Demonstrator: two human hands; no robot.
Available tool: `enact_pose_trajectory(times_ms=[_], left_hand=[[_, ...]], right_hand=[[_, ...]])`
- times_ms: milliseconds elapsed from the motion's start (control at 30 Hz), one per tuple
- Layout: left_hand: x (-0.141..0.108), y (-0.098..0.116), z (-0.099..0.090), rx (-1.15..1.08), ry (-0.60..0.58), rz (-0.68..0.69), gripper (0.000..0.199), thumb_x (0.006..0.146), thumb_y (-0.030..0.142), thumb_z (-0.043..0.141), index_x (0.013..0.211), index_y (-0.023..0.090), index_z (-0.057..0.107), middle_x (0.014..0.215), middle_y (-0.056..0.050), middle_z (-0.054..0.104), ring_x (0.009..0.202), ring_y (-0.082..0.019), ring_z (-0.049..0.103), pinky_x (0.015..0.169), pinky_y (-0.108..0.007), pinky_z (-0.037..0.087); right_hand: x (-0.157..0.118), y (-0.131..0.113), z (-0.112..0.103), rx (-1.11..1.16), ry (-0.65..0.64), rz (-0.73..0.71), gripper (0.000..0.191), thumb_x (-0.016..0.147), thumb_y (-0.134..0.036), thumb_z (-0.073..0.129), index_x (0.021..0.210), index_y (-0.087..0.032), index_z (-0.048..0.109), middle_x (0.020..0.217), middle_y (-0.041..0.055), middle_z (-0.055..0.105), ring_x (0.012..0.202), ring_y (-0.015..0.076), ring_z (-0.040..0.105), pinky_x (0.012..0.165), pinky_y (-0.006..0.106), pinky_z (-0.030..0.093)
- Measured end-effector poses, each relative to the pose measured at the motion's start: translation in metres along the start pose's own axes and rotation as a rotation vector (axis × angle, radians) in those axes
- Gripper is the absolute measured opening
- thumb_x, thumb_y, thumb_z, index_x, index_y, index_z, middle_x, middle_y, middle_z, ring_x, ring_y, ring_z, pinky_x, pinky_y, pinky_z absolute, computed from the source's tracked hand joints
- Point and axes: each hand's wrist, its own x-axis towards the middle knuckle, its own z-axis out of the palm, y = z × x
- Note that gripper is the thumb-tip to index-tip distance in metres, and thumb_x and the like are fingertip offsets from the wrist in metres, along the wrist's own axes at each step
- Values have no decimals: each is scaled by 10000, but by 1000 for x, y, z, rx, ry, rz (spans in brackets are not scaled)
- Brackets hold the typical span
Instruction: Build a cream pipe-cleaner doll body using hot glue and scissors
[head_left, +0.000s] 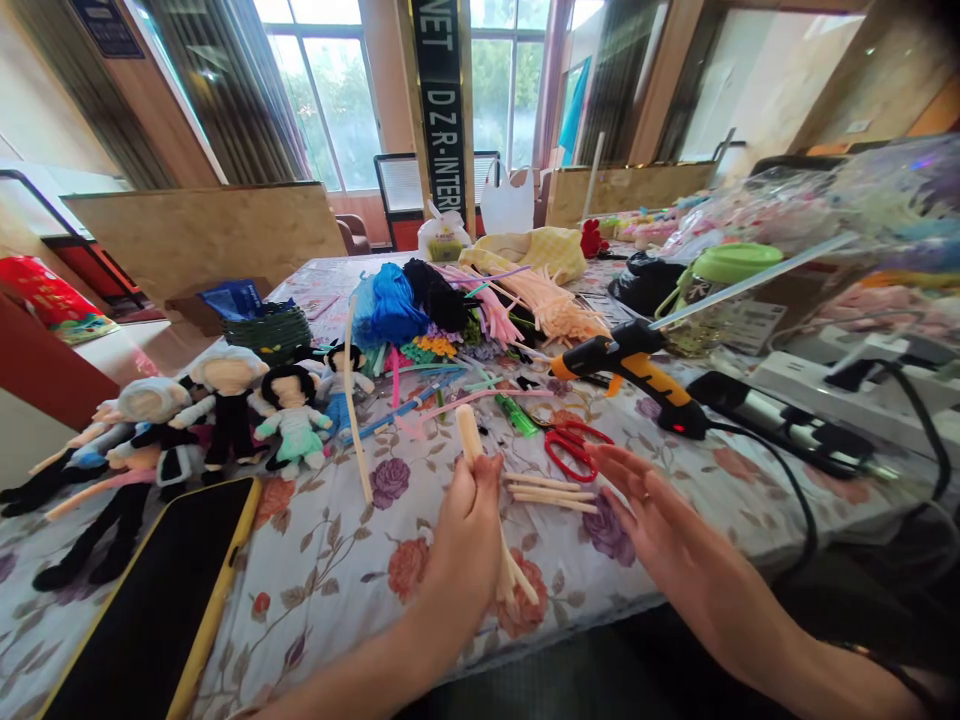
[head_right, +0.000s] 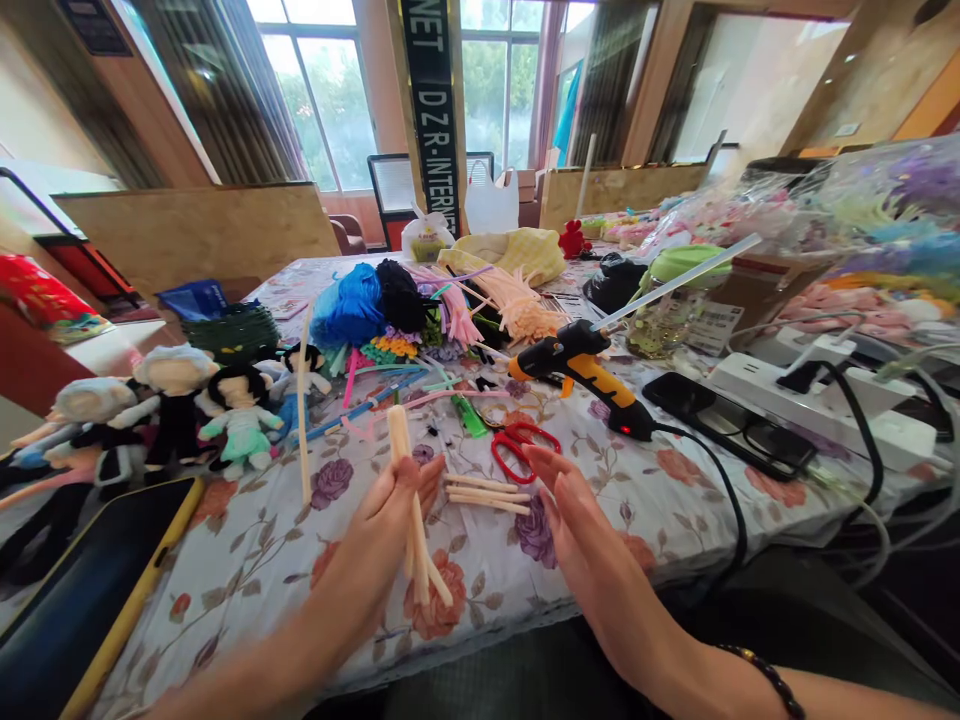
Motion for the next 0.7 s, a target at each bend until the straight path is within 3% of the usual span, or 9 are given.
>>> enact_pose_trajectory(times_ms=[133,333,433,600,700], left_hand=[[-13,-3,5,115,147,-26,357,810,440,552,1075,202,572,600,2,570,444,-107,527,391,-199,409],[-20,4,8,193,151,-99,433,837,447,503,1181,186,539,587,16,563,311,-69,446,302,-180,374],[-18,5,10,204,137,-101,456,858,455,456,1217,180,517,688,-31,633,301,-77,471,293,-197,390],[-14,-1,9,120,79,-76,455,865,479,423,1241,230,482,1137,-134,625,313,-67,511,286,-220,413],[-13,-4,9,85,49,-100,486,854,502,433,1259,236,463,1130,-146,634,306,-73,512,273,-217,409]], right_hand=[[-4,8,1,38,18,6,341,894,-489,385,1177,-360,525,1421,-68,409,1369,135,245,1157,357,165],[-13,18,-1,3,51,-4,333,888,-494,363,1148,-416,556,1359,-90,481,1357,158,281,1150,373,205],[-14,20,1,10,47,16,318,880,-496,383,1145,-449,554,1369,-112,466,1355,159,284,1144,376,218],[-13,18,8,13,65,-15,304,873,-501,393,1098,-416,578,1331,-83,513,1357,162,282,1144,408,203],[-13,19,11,7,63,-6,315,888,-498,362,1124,-429,560,1359,-94,481,1359,156,276,1145,412,200]])
